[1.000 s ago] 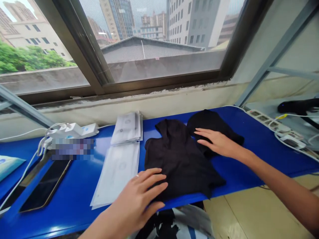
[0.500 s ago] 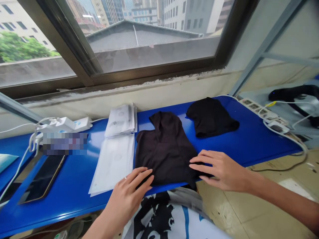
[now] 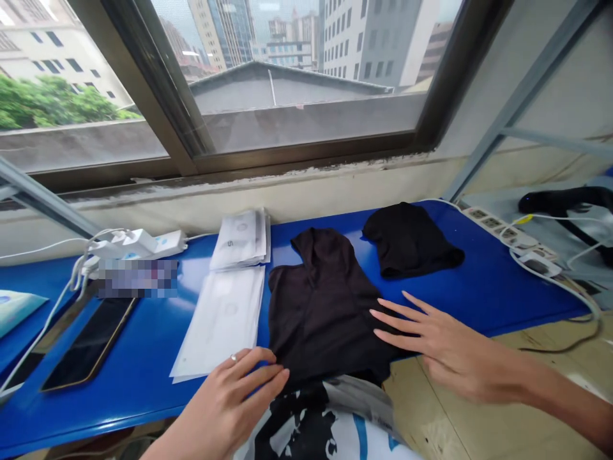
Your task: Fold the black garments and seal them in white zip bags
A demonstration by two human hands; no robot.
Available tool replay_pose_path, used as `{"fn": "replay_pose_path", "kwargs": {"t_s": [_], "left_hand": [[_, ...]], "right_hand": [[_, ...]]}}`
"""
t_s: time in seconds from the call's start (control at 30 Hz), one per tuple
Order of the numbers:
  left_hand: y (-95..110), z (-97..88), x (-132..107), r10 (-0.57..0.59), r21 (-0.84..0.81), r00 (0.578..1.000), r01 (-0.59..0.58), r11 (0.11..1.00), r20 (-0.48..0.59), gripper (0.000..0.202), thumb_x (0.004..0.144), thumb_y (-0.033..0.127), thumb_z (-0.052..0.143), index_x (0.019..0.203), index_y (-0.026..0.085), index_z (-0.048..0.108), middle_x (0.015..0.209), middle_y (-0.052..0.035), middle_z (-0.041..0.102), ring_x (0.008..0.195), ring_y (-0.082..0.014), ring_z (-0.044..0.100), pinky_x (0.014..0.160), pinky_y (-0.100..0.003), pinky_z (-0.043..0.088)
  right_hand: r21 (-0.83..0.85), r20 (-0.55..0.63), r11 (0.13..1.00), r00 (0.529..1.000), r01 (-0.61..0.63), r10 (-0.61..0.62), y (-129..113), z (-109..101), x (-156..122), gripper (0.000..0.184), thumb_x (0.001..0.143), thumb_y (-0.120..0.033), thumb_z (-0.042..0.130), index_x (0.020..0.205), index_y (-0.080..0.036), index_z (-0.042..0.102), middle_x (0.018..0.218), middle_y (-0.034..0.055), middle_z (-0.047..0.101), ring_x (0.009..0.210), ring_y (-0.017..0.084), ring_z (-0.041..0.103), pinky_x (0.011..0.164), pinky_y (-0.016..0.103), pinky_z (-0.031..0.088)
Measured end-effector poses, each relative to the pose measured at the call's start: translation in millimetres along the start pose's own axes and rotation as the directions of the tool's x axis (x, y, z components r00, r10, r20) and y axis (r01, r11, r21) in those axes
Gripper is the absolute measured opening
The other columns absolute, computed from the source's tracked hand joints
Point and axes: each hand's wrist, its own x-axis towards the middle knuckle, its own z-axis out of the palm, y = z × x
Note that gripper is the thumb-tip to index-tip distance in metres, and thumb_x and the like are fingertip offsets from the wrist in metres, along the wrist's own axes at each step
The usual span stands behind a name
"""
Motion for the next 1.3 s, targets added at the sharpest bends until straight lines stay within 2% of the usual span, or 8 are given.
{"fn": "replay_pose_path", "kwargs": {"t_s": [0.2,0.3,0.4,0.6,0.73,0.9,1.1,1.3], "left_hand": [[-76.7,-12.9,62.2,-0.281,-0.074,0.959,0.282,0.957,0.024,0.026,0.101,0.018,0.049,0.111,0.019,0.073,0.099,-0.0093,0.077,0.094,-0.0238,0.072,0.080,-0.035,0.058],[-111.8,6.2,96.9,-0.526,0.143,0.789,0.509,0.849,0.316,0.027,0.096,0.019,0.057,0.118,0.017,0.072,0.117,-0.0152,0.075,0.107,-0.0318,0.071,0.086,-0.040,0.057],[-120.3,24.3,113.3,-0.579,0.201,0.690,0.552,0.809,0.435,0.030,0.093,0.017,0.061,0.122,0.015,0.070,0.117,-0.0175,0.074,0.112,-0.0355,0.069,0.086,-0.040,0.054],[-119.5,11.5,106.5,-0.480,-0.012,0.680,0.583,0.812,0.554,0.013,0.093,0.027,0.064,0.092,0.020,0.075,0.076,-0.0028,0.075,0.067,-0.0206,0.071,0.065,-0.027,0.048],[-125.5,-2.9,111.1,-0.466,-0.136,0.690,0.628,0.767,0.553,0.044,0.100,0.045,0.049,0.070,0.019,0.066,0.049,-0.0004,0.059,0.049,-0.0175,0.060,0.058,-0.028,0.042],[-152.8,28.5,166.9,-0.609,-0.211,0.762,0.647,0.733,0.220,0.029,0.094,0.034,0.058,0.072,0.018,0.069,0.075,-0.0088,0.072,0.078,-0.0240,0.069,0.074,-0.031,0.046],[-202.5,68.5,198.3,-0.593,-0.355,0.763,0.646,0.676,0.259,0.020,0.080,0.028,0.070,0.063,0.017,0.067,0.063,-0.0037,0.066,0.068,-0.0209,0.064,0.068,-0.029,0.047],[-218.9,76.3,177.2,-0.636,-0.514,0.755,0.614,0.599,0.161,0.041,0.094,0.047,0.047,0.090,0.012,0.069,0.072,-0.0050,0.069,0.067,-0.0180,0.062,0.060,-0.026,0.047]], "right_hand": [[0.110,-0.355,0.993,0.932,-0.040,0.077,2.7,1.1,65.4,0.054,0.090,-0.001,0.043,0.133,-0.020,0.068,0.132,0.0081,0.071,0.121,0.021,0.068,0.111,0.041,0.053],[0.184,-0.287,0.982,0.953,-0.042,0.094,2.3,29.2,106.6,0.050,0.095,-0.008,0.044,0.142,-0.012,0.061,0.142,0.0145,0.063,0.130,0.023,0.062,0.110,0.037,0.054],[0.195,-0.130,0.977,0.985,-0.085,0.111,4.9,46.9,116.6,0.068,0.098,-0.035,0.055,0.159,-0.010,0.037,0.165,0.0170,0.032,0.156,0.034,0.023,0.121,0.052,0.039],[0.195,0.012,0.975,0.994,-0.107,0.106,9.0,38.9,84.5,0.087,0.089,-0.060,0.066,0.163,-0.039,0.024,0.172,0.0077,0.005,0.157,0.042,0.007,0.121,0.073,0.011],[0.321,-0.108,0.928,0.966,-0.188,0.233,34.3,17.7,102.1,0.054,0.097,-0.047,0.058,0.147,-0.028,0.058,0.156,0.0109,0.049,0.143,0.034,0.048,0.118,0.055,0.039],[0.571,-0.174,0.684,0.747,-0.454,0.642,112.6,-5.7,181.0,0.027,0.087,-0.012,0.057,0.102,-0.017,0.080,0.106,0.0098,0.078,0.104,0.026,0.072,0.100,0.038,0.053],[0.710,0.065,0.548,0.816,-0.442,0.574,170.6,-2.1,222.4,0.003,0.072,-0.015,0.075,0.070,-0.015,0.073,0.064,0.0040,0.068,0.062,0.017,0.064,0.058,0.026,0.051],[0.850,0.123,0.343,0.785,-0.399,0.608,187.6,0.2,199.9,0.021,0.088,-0.035,0.066,0.079,-0.018,0.059,0.078,0.0066,0.067,0.070,0.015,0.064,0.064,0.025,0.055]]}}
